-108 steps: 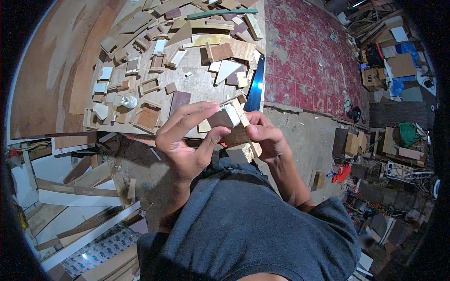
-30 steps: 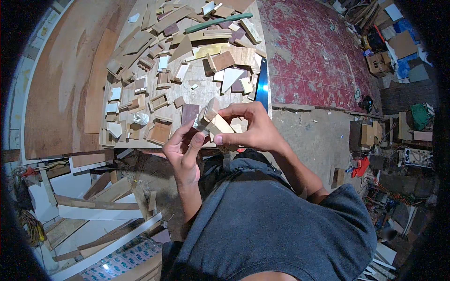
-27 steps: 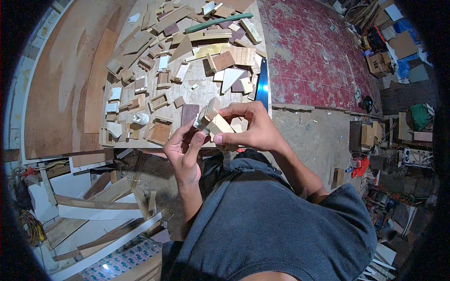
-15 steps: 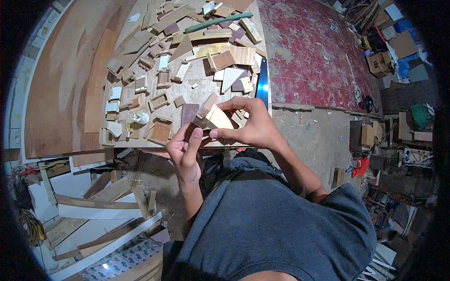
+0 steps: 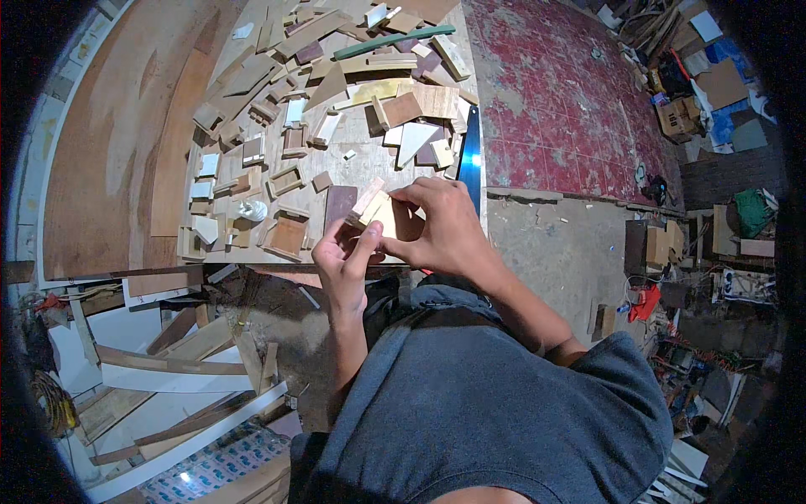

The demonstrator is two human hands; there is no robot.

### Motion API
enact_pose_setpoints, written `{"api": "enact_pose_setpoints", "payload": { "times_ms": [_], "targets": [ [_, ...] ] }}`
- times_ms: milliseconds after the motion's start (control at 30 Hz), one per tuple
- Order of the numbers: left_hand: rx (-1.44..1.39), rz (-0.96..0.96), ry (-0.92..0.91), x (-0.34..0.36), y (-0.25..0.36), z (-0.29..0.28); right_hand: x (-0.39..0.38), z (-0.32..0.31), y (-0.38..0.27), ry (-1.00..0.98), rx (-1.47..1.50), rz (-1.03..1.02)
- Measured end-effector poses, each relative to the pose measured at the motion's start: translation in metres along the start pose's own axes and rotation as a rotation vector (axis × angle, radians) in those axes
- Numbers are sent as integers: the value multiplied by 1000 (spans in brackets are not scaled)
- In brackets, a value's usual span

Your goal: Gluing and joining small wooden pieces together to form a structure, then sawing another piece.

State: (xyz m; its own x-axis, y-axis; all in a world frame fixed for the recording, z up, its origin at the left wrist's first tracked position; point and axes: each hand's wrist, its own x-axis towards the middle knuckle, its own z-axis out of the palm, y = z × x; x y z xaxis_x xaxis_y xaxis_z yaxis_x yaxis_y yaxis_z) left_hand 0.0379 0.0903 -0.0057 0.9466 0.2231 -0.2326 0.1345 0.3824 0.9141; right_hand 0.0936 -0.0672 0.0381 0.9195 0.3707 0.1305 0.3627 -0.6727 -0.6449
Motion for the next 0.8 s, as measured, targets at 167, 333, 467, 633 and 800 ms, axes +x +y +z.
{"api": "enact_pose_setpoints", "payload": {
  "times_ms": [167, 333, 467, 633, 800],
  "targets": [
    [-12, -43, -30, 7, -20, -13, 2, 18, 12, 17, -58, 9],
    [194, -287, 73, 3, -47, -49, 20, 85, 83, 89, -137, 153],
    [274, -423, 139, -12, -58, -86, 31, 164, 155, 37, -182, 258],
    [281, -380, 249, -33, -57, -120, 33, 238, 210, -84, -421, 244],
    [247, -356, 392, -46, -49, -134, 39, 278, 231, -115, -447, 238]
  ]
}}
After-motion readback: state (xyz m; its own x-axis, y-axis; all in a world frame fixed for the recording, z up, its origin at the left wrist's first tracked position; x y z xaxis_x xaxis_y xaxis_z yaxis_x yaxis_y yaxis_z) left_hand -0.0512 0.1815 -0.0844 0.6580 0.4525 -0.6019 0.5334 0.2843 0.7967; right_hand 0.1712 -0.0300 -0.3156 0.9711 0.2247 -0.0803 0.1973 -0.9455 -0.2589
